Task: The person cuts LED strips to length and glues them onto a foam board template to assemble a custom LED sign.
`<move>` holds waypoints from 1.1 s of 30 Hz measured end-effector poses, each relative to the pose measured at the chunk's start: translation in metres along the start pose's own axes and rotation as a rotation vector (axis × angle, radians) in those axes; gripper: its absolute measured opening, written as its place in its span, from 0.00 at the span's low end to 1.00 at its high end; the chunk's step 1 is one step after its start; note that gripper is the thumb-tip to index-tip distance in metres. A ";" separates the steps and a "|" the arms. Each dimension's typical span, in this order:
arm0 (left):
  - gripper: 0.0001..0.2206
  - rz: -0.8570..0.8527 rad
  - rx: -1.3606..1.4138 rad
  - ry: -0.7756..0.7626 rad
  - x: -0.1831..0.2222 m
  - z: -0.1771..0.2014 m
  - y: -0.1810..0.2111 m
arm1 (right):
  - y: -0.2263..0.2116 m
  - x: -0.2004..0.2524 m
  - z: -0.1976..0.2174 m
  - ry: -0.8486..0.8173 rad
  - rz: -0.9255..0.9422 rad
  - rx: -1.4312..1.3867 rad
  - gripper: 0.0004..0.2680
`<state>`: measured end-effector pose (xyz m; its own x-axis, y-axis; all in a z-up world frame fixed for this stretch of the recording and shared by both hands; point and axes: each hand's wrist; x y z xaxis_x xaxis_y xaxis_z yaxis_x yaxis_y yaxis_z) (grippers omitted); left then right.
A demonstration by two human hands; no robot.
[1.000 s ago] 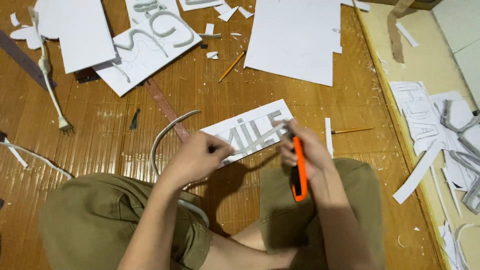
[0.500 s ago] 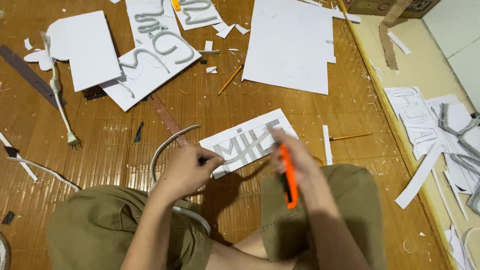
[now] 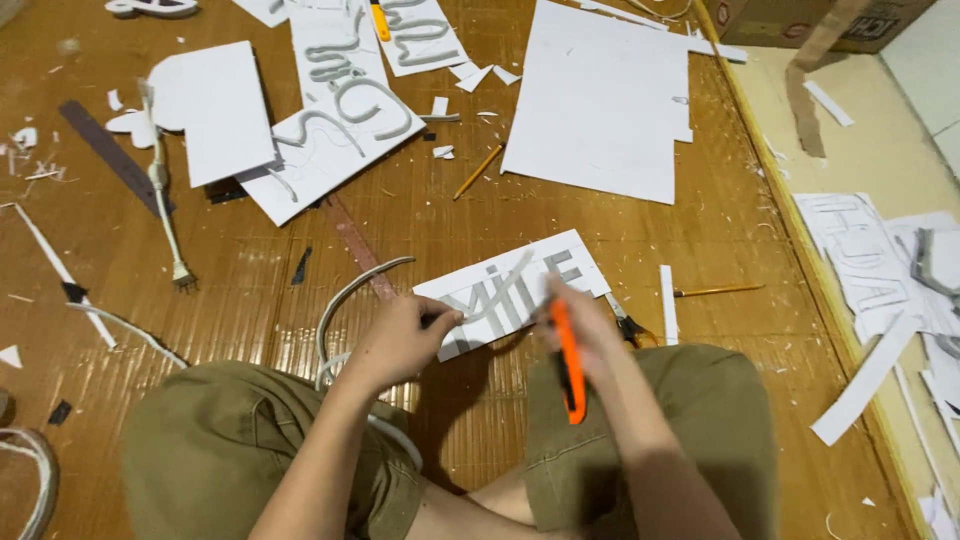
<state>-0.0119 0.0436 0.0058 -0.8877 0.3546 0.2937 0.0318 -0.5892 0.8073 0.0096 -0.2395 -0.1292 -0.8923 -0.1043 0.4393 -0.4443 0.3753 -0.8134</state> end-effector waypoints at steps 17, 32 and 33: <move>0.34 0.216 -0.624 0.571 -0.081 0.014 -0.071 | -0.051 -0.064 0.242 1.172 0.202 -0.309 0.28; 0.44 0.206 -0.455 -0.208 -0.123 -0.026 -0.099 | -0.050 -0.041 0.162 0.887 0.262 0.067 0.16; 0.32 0.192 -0.336 -0.270 -0.118 -0.019 -0.092 | -0.058 -0.031 0.157 0.773 0.144 0.000 0.16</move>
<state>0.0814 0.0419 -0.1130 -0.7279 0.3656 0.5801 -0.0058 -0.8493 0.5279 0.0509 -0.4027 -0.1557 -0.6326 0.6155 0.4701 -0.3287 0.3362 -0.8825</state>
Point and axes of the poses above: each hand's wrist, its own x-axis away from the middle knuckle, its own z-axis out of the back of the hand, y = z × x, and after that the axes turned 7 degrees about -y, right-handed
